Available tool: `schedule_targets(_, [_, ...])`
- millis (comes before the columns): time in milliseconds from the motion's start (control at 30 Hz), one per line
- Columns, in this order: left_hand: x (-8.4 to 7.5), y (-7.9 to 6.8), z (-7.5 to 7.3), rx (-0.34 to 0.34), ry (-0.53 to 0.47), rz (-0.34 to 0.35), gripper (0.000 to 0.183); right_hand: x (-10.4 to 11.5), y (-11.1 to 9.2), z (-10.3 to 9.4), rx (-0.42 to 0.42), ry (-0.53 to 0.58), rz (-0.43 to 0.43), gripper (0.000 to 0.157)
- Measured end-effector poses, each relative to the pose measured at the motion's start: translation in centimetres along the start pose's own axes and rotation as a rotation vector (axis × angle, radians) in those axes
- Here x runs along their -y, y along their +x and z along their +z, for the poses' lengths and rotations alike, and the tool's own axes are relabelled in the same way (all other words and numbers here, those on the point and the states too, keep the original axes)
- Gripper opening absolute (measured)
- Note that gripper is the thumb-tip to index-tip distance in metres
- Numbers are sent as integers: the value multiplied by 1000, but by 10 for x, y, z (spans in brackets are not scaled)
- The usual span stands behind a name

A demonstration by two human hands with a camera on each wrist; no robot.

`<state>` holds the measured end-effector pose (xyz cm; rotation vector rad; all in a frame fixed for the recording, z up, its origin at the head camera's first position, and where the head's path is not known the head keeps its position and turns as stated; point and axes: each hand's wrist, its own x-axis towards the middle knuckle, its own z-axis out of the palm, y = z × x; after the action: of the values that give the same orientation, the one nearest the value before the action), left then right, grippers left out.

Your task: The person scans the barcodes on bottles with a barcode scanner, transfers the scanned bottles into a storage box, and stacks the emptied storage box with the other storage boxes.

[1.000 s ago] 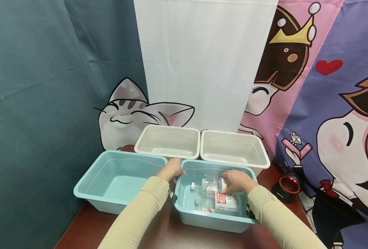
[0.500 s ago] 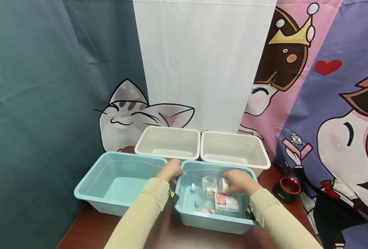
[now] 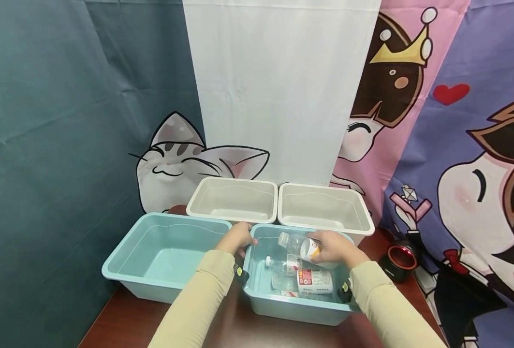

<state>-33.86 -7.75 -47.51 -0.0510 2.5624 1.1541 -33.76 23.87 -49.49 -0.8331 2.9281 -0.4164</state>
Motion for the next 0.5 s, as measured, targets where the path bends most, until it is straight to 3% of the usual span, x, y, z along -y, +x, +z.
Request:
schedule_targets(400, [3,2,4,-15,-5,-8,42,-4,-4,6,-107,186,49,72])
schedule_targets(500, [2,1,4,-18,0,-11,42,-7,-4,9,-131,279,52,67])
